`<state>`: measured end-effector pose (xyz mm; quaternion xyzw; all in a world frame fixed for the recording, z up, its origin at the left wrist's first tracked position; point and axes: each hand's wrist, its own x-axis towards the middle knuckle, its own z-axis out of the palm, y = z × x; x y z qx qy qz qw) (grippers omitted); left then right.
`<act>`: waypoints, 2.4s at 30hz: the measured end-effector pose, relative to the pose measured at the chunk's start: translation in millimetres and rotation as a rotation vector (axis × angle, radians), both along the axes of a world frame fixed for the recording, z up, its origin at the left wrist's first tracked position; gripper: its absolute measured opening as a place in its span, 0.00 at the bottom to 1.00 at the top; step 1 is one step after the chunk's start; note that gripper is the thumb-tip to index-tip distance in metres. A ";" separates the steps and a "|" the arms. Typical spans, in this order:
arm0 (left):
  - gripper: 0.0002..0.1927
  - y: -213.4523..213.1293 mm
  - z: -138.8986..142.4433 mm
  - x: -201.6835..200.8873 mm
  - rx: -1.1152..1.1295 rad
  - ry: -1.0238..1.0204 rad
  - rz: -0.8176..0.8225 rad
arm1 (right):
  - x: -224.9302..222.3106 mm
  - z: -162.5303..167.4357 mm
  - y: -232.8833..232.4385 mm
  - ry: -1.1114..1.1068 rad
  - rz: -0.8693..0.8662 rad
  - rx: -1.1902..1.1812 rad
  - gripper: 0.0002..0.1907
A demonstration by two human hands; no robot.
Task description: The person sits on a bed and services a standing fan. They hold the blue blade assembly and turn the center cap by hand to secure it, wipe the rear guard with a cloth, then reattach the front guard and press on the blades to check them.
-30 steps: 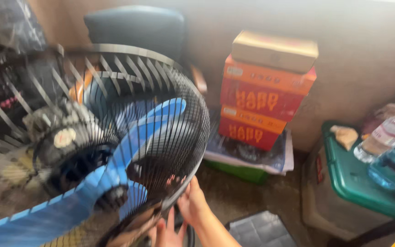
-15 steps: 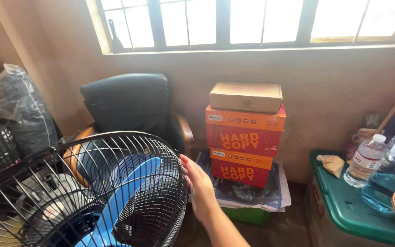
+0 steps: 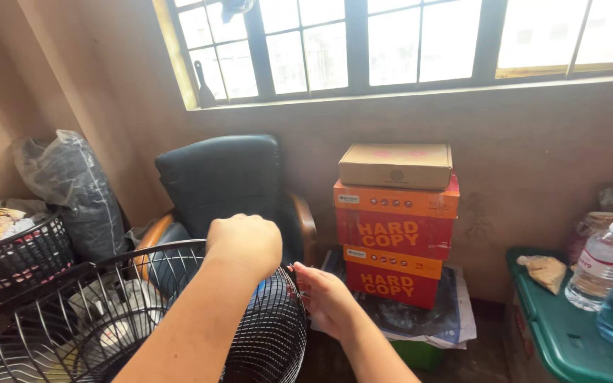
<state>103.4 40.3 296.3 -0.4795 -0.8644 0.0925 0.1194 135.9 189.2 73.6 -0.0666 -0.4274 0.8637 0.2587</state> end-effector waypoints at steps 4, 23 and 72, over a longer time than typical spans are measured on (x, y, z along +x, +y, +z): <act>0.08 2.9 -13.9 -2.7 0.026 0.050 -0.089 | 15.4 15.7 13.1 -0.050 0.190 0.100 0.12; 0.07 1.4 -26.8 -24.3 0.060 0.059 -0.207 | 3.0 34.9 37.3 -0.059 0.449 0.222 0.08; 0.14 -459.5 -174.5 -116.3 1.629 -0.715 -0.026 | -4.0 227.7 -321.5 0.328 -0.658 1.869 0.13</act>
